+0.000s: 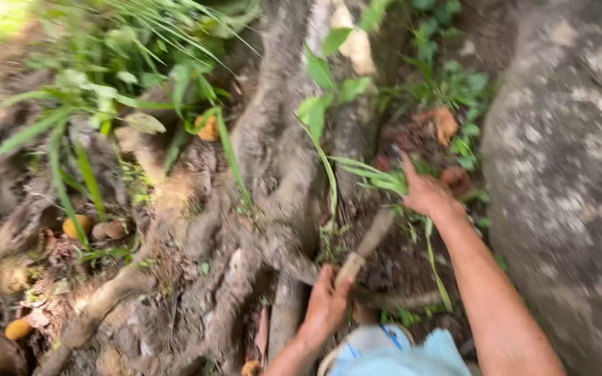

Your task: The person is clearing weeds and grass from around the roots of a tree using a machete.

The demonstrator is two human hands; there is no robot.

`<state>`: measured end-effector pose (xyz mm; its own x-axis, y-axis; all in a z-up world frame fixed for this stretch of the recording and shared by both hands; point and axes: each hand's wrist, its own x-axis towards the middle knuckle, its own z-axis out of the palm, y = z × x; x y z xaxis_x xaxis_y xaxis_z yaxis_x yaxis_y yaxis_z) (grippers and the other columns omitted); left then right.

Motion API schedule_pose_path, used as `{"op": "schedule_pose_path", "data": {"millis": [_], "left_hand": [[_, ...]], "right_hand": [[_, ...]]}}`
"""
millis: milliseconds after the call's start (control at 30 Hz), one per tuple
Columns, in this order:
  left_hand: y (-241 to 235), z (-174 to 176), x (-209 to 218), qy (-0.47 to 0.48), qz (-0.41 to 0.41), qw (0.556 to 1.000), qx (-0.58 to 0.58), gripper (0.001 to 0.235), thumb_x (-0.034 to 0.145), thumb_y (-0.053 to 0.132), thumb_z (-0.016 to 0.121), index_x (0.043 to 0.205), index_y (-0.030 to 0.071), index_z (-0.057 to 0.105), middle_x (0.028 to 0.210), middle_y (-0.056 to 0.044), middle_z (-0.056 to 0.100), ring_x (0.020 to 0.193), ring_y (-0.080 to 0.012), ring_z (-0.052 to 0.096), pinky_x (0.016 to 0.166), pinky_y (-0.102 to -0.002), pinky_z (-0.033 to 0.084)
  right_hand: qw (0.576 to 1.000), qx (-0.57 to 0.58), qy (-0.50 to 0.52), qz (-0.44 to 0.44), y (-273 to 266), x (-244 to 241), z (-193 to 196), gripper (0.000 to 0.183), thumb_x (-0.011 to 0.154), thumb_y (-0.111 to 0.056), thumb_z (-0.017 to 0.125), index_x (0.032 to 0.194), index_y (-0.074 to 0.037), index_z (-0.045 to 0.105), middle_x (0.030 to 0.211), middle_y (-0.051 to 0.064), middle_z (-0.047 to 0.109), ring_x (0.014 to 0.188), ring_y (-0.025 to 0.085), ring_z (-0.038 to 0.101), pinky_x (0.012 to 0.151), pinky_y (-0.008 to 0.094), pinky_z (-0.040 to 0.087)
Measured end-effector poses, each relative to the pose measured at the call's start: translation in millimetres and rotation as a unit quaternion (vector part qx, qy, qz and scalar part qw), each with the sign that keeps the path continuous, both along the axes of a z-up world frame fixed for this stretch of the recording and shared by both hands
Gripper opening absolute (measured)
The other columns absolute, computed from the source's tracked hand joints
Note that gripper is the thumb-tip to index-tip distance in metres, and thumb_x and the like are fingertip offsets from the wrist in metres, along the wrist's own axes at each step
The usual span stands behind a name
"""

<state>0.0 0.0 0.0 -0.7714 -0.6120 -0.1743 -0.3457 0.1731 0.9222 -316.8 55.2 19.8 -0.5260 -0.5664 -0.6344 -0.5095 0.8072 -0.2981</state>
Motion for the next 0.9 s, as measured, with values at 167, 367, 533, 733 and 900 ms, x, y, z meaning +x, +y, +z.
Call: {"op": "schedule_pose_path", "data": {"millis": [167, 367, 533, 733, 900], "left_hand": [[-18.6, 93.0, -57.3, -0.179, 0.017, 0.945, 0.272, 0.034, 0.097, 0.03, 0.059, 0.122, 0.008, 0.048, 0.088, -0.015, 0.063, 0.068, -0.0343, 0.064, 0.063, -0.046, 0.054], [-24.3, 29.1, -45.2, -0.136, -0.212, 0.938, -0.237, 0.039, 0.099, 0.01, 0.06, 0.134, -0.001, 0.045, 0.098, -0.026, 0.064, 0.069, -0.0394, 0.067, 0.059, -0.048, 0.057], [-39.9, 39.7, -37.9, -0.04, -0.303, 0.883, -0.356, 0.065, 0.08, 0.001, 0.062, 0.142, 0.0, 0.043, 0.097, -0.021, 0.065, 0.072, -0.037, 0.068, 0.06, -0.049, 0.056], [-32.4, 80.2, 2.9, -0.167, -0.239, 0.91, -0.295, 0.054, 0.09, 0.018, 0.067, 0.139, 0.01, 0.047, 0.114, -0.023, 0.061, 0.094, -0.0384, 0.063, 0.075, -0.05, 0.055], [3.5, 125.7, -42.3, -0.052, -0.16, 0.984, -0.062, 0.084, 0.09, 0.034, 0.076, 0.155, 0.001, 0.033, 0.147, -0.026, 0.045, 0.136, -0.0348, 0.044, 0.115, -0.046, 0.036]], "right_hand": [[0.991, 0.06, 0.05, -0.104, 1.2, -2.2, -41.3, 0.027, 0.103, -0.004, 0.046, 0.127, 0.003, 0.057, 0.1, 0.023, 0.074, 0.094, 0.033, 0.073, 0.089, 0.052, 0.054], [0.969, -0.097, 0.223, -0.054, 37.0, 12.6, -60.2, 0.019, 0.088, -0.01, 0.057, 0.103, -0.001, 0.064, 0.097, 0.024, 0.068, 0.09, 0.041, 0.066, 0.082, 0.054, 0.053], [0.981, -0.051, 0.121, -0.141, 111.0, 57.8, -32.0, 0.018, 0.09, -0.008, 0.056, 0.105, -0.005, 0.065, 0.107, 0.021, 0.069, 0.1, 0.04, 0.067, 0.089, 0.053, 0.054], [0.974, 0.02, 0.106, -0.198, 190.6, 84.9, -19.3, 0.031, 0.086, -0.008, 0.063, 0.117, -0.012, 0.068, 0.107, 0.018, 0.072, 0.099, 0.036, 0.069, 0.09, 0.051, 0.055], [0.921, -0.136, 0.036, -0.362, 158.4, 81.2, -41.4, 0.034, 0.095, -0.009, 0.052, 0.126, -0.009, 0.066, 0.109, 0.018, 0.07, 0.09, 0.034, 0.072, 0.074, 0.049, 0.06]]}}
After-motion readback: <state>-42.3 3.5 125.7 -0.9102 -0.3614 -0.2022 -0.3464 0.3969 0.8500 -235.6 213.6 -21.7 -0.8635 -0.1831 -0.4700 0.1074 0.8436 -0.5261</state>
